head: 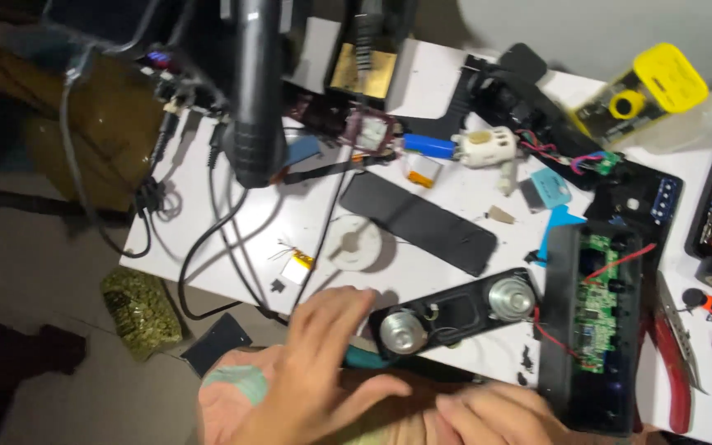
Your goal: The person is preparing a small speaker for repair by stripping the ends of the wires using wire cutters.
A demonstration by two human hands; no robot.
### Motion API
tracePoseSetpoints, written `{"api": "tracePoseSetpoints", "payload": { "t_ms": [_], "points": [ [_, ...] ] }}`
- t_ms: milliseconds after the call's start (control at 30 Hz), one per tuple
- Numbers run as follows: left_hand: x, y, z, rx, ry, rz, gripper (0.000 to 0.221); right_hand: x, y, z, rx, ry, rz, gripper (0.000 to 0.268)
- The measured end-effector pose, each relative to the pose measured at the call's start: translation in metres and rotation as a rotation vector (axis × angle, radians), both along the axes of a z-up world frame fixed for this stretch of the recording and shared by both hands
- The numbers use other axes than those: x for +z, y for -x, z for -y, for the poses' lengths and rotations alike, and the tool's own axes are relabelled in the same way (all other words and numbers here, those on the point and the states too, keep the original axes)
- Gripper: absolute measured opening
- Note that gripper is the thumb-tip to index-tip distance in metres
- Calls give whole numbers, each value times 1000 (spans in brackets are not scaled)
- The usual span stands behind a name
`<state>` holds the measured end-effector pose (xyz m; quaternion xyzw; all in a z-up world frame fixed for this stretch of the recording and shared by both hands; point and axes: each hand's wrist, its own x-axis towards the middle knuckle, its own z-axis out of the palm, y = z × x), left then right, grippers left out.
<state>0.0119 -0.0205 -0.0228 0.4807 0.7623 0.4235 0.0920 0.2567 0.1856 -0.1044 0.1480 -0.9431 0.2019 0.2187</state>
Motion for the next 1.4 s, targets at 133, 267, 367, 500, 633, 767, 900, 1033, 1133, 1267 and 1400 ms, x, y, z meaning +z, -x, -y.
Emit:
{"api": "tracePoseSetpoints", "payload": {
  "t_ms": [133, 267, 367, 500, 633, 767, 900, 1033, 1133, 1267, 1400],
  "points": [
    [-13, -5, 4, 39, -117, 12, 78, 89, 73, 58, -668, -68, -6, 30],
    [-21, 3, 7, 29, -140, 48, 60, 103, 108, 36, -442, -198, 125, 48],
    [-27, 3, 10, 39, -145, 74, 56, 106, 110, 37, -436, -147, 222, 44],
    [-39, -1, 9, 72, -128, 66, 53, 112, 120, 58, -657, 51, 325, 36],
    [-49, -3, 10, 56, -131, 48, 53, 107, 113, 47, -582, -14, 385, 40],
    [-45, -10, 9, 99, -71, 113, 52, 112, 117, 48, -543, -5, 422, 36],
    [-44, -11, 9, 87, -22, 146, 53, 120, 124, 50, -495, 3, 435, 39],
    [-44, -12, 7, 100, -53, 129, 51, 127, 127, 46, -429, -63, 444, 34],
    [-40, -7, 5, 89, -83, 132, 51, 135, 133, 45, -370, -38, 489, 29],
    [-42, -6, 6, 60, -98, 136, 53, 140, 130, 34, -288, -190, 587, 36],
    [-44, -4, 3, 68, -137, 96, 56, 143, 133, 26, -228, -185, 618, 33]
  ]
}}
